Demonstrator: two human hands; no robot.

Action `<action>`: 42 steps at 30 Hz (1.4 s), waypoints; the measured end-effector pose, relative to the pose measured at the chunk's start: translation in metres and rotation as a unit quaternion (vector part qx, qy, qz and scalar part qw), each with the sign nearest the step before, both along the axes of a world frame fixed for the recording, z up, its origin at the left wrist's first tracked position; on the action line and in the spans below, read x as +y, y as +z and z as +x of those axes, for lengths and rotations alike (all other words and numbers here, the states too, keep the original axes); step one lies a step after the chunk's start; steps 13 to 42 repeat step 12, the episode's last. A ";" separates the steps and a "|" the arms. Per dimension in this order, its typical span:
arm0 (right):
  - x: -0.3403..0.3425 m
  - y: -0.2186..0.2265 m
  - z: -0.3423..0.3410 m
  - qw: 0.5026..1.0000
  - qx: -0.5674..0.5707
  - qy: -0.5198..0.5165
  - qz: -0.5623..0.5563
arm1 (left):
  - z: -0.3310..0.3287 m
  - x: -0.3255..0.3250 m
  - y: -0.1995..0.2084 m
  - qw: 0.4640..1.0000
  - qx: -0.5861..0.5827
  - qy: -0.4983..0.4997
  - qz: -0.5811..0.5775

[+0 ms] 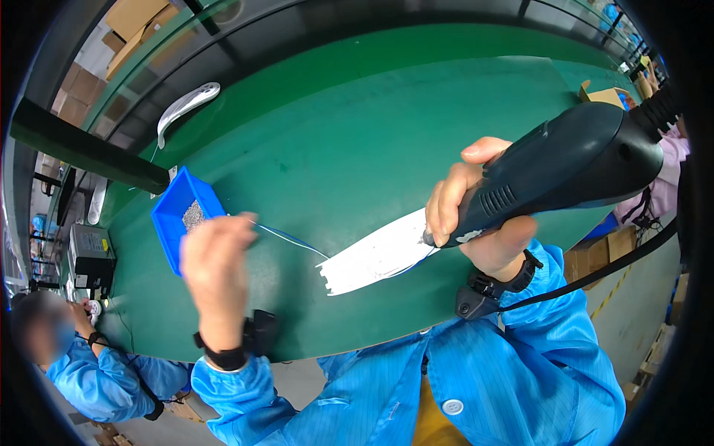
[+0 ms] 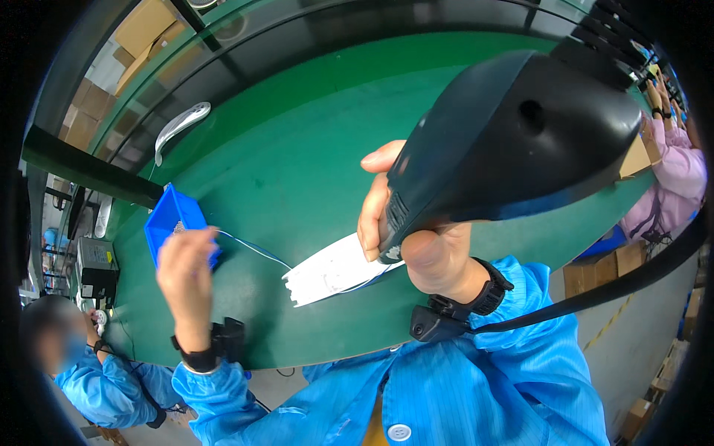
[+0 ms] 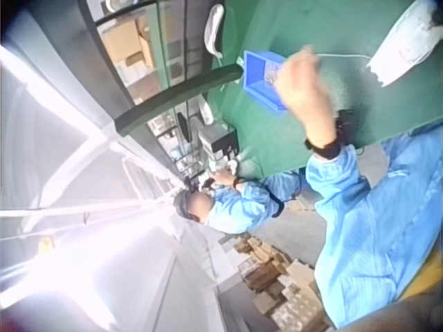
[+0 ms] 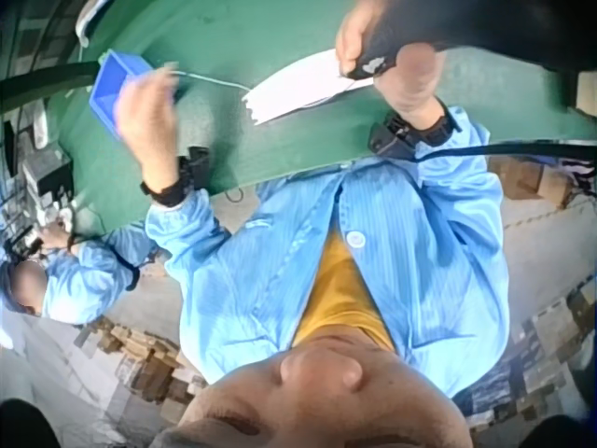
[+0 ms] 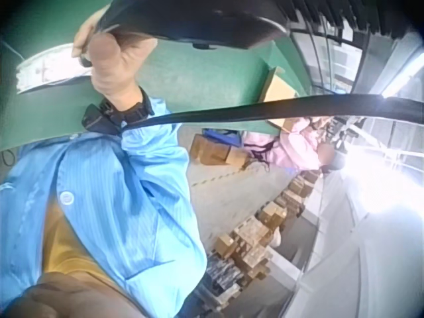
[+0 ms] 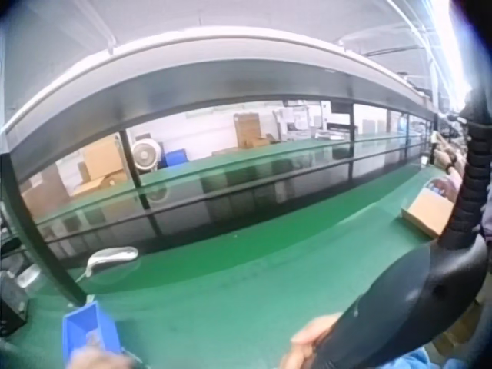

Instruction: Assemble elements using an electric screwdriver at a manufacturing workbench station.

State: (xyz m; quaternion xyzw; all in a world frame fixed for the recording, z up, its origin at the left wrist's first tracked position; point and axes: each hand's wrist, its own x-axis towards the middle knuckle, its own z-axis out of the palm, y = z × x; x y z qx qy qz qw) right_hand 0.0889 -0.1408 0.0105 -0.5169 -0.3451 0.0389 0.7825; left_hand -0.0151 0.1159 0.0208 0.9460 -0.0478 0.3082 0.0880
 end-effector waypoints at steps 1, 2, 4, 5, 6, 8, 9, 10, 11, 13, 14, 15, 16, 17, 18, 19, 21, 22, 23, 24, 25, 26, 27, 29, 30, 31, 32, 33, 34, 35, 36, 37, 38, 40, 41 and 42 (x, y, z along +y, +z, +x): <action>-0.001 -0.003 0.001 1.000 0.001 0.000 -0.001 | 0.003 -0.014 -0.010 0.996 0.013 -0.073 -0.045; -0.002 -0.006 0.001 1.000 0.003 0.011 -0.007 | 0.008 -0.033 -0.013 0.986 0.036 -0.137 -0.084; -0.002 -0.006 0.001 1.000 0.006 0.026 -0.011 | 0.012 -0.057 -0.016 0.952 0.121 -0.217 -0.181; 0.000 -0.005 0.000 1.000 -0.003 0.026 -0.006 | 0.015 -0.065 -0.020 0.935 0.145 -0.246 -0.212; 0.000 -0.005 0.000 1.000 -0.011 0.025 -0.002 | 0.017 -0.071 -0.023 0.915 0.169 -0.275 -0.243; 0.000 -0.006 -0.001 1.000 -0.011 0.027 -0.005 | 0.020 -0.079 -0.026 0.918 0.184 -0.268 -0.229; -0.001 -0.006 -0.001 1.000 -0.012 0.027 -0.006 | 0.022 -0.082 -0.027 0.920 0.199 -0.263 -0.212; -0.003 -0.007 0.000 1.000 -0.010 0.026 -0.007 | 0.023 -0.083 -0.028 0.919 0.201 -0.263 -0.214; -0.004 -0.008 0.000 0.999 -0.004 0.045 -0.008 | 0.023 -0.084 -0.029 0.919 0.209 -0.249 -0.222; -0.006 -0.008 0.002 0.998 0.000 0.064 -0.009 | 0.024 -0.085 -0.029 0.919 0.216 -0.236 -0.230; -0.006 -0.008 0.002 0.998 0.000 0.064 -0.009 | 0.024 -0.085 -0.029 0.919 0.216 -0.236 -0.230; -0.006 -0.008 0.002 0.998 0.000 0.064 -0.009 | 0.024 -0.085 -0.029 0.919 0.216 -0.236 -0.230; -0.006 -0.008 0.002 0.998 0.000 0.064 -0.009 | 0.024 -0.085 -0.029 0.919 0.216 -0.236 -0.230; -0.006 -0.008 0.002 0.998 0.000 0.064 -0.009 | 0.024 -0.085 -0.029 0.919 0.216 -0.236 -0.230; -0.006 -0.008 0.002 0.998 0.000 0.064 -0.009 | 0.024 -0.085 -0.029 0.919 0.216 -0.236 -0.230; -0.006 -0.008 0.002 0.998 0.000 0.064 -0.009 | 0.024 -0.085 -0.029 0.919 0.216 -0.236 -0.230; -0.006 -0.008 0.002 0.998 0.000 0.064 -0.009 | 0.024 -0.085 -0.029 0.919 0.216 -0.236 -0.230; -0.006 -0.008 0.002 0.998 0.000 0.064 -0.009 | 0.024 -0.085 -0.029 0.919 0.216 -0.236 -0.230; -0.006 -0.008 0.002 0.998 0.000 0.064 -0.009 | 0.024 -0.085 -0.029 0.919 0.216 -0.236 -0.230; -0.006 -0.008 0.002 0.998 0.000 0.064 -0.009 | 0.024 -0.085 -0.029 0.919 0.216 -0.236 -0.230; -0.006 -0.008 0.002 0.998 0.000 0.064 -0.009 | 0.024 -0.085 -0.029 0.919 0.216 -0.236 -0.230; -0.006 -0.008 0.002 0.998 0.000 0.064 -0.009 | 0.024 -0.085 -0.029 0.919 0.216 -0.236 -0.230; -0.006 -0.008 0.002 0.998 0.000 0.064 -0.009 | 0.024 -0.085 -0.029 0.919 0.216 -0.236 -0.230; -0.006 -0.008 0.002 0.998 0.000 0.064 -0.009 | 0.024 -0.085 -0.029 0.919 0.216 -0.236 -0.230; -0.006 -0.008 0.002 0.998 0.000 0.064 -0.009 | 0.024 -0.085 -0.029 0.919 0.216 -0.236 -0.230; -0.006 -0.008 0.002 0.998 0.000 0.064 -0.009 | 0.024 -0.085 -0.029 0.919 0.216 -0.236 -0.230; -0.006 -0.008 0.002 0.998 0.000 0.064 -0.009 | 0.024 -0.085 -0.029 0.919 0.216 -0.236 -0.230; -0.006 -0.008 0.002 0.998 0.000 0.064 -0.009 | 0.024 -0.085 -0.029 0.919 0.216 -0.236 -0.230; -0.006 -0.008 0.002 0.998 0.000 0.064 -0.009 | 0.024 -0.085 -0.029 0.919 0.216 -0.236 -0.230; -0.006 -0.008 0.002 0.998 0.000 0.064 -0.009 | 0.024 -0.085 -0.029 0.919 0.216 -0.236 -0.230; -0.006 -0.008 0.002 0.998 0.000 0.064 -0.009 | 0.024 -0.085 -0.029 0.919 0.216 -0.236 -0.230; -0.006 -0.008 0.002 0.998 0.000 0.064 -0.009 | 0.024 -0.085 -0.029 0.919 0.216 -0.236 -0.230; -0.006 -0.008 0.002 0.998 0.000 0.064 -0.009 | 0.024 -0.085 -0.029 0.919 0.216 -0.236 -0.230; -0.006 -0.008 0.002 0.998 0.000 0.064 -0.009 | 0.024 -0.085 -0.029 0.919 0.216 -0.236 -0.230; -0.006 -0.008 0.002 0.998 0.000 0.064 -0.009 | 0.024 -0.085 -0.029 0.919 0.216 -0.236 -0.230; -0.006 -0.008 0.002 0.998 0.000 0.064 -0.009 | 0.024 -0.085 -0.029 0.919 0.216 -0.236 -0.230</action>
